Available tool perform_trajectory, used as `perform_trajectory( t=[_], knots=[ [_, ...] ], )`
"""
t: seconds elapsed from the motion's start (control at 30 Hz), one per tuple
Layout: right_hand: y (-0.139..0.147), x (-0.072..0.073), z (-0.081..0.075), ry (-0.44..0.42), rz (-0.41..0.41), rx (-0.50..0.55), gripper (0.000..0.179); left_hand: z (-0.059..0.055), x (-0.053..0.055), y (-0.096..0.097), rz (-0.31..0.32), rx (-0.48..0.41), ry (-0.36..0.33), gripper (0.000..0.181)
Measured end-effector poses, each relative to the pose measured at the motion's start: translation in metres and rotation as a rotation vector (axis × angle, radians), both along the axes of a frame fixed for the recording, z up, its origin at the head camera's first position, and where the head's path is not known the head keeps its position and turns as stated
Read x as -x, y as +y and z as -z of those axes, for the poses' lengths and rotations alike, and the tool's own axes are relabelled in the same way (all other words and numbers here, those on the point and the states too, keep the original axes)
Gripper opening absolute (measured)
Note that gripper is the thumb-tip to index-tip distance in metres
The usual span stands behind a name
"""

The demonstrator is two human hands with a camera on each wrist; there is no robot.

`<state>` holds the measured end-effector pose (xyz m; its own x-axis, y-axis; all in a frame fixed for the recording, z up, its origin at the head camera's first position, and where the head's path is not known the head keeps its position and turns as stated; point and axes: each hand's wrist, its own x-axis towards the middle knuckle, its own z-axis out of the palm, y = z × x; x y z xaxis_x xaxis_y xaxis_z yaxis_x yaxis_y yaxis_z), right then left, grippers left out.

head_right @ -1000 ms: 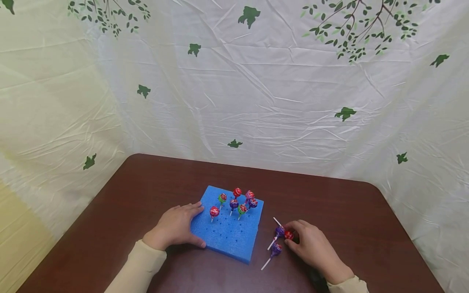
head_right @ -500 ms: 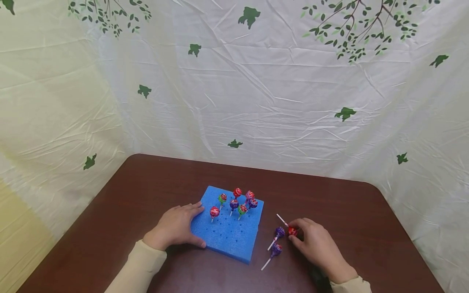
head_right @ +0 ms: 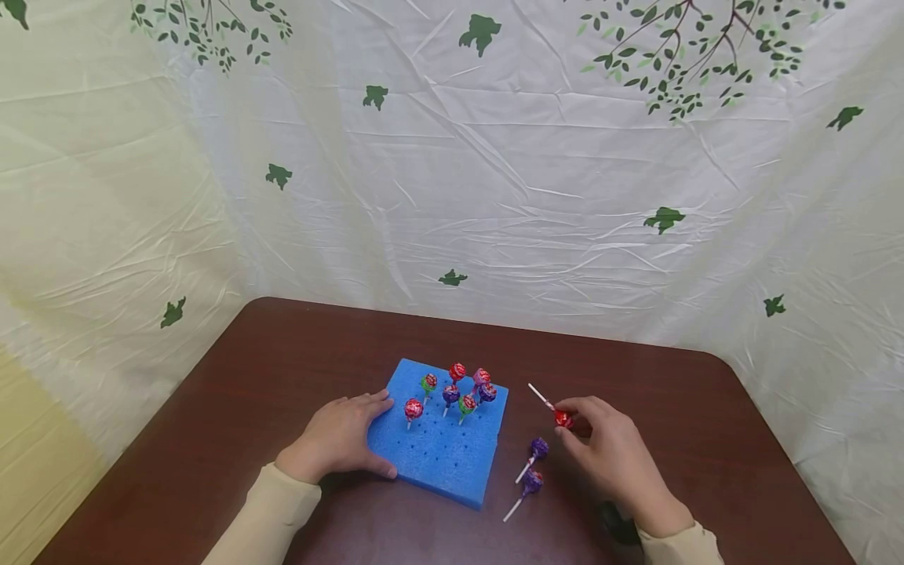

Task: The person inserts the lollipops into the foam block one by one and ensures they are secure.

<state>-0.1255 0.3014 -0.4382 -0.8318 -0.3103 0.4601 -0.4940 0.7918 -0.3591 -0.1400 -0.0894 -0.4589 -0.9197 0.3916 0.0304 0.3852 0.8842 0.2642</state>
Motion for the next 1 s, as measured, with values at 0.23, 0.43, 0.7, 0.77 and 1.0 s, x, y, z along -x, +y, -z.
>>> perform_trajectory(
  t=[0.23,0.43,0.7,0.77,1.0],
  knots=[
    [-0.011,0.003,-0.013,0.081,-0.062,0.062,0.040,0.000,0.000,-0.001,0.001,-0.003,0.001,0.106],
    [-0.026,0.006,-0.022,0.103,-0.120,0.112,0.042,0.001,0.001,-0.001,0.000,-0.005,0.008,0.106],
    [-0.049,0.010,-0.033,0.147,-0.207,0.172,0.043,0.002,0.002,-0.001,0.004,-0.003,0.008,0.106],
    [-0.055,0.011,-0.035,0.144,-0.225,0.185,0.042,0.002,0.002,-0.001,0.005,-0.001,0.009,0.106],
    [-0.073,0.015,-0.040,0.138,-0.261,0.203,0.040,0.002,0.002,-0.001,0.003,-0.006,-0.001,0.106]
  ],
)
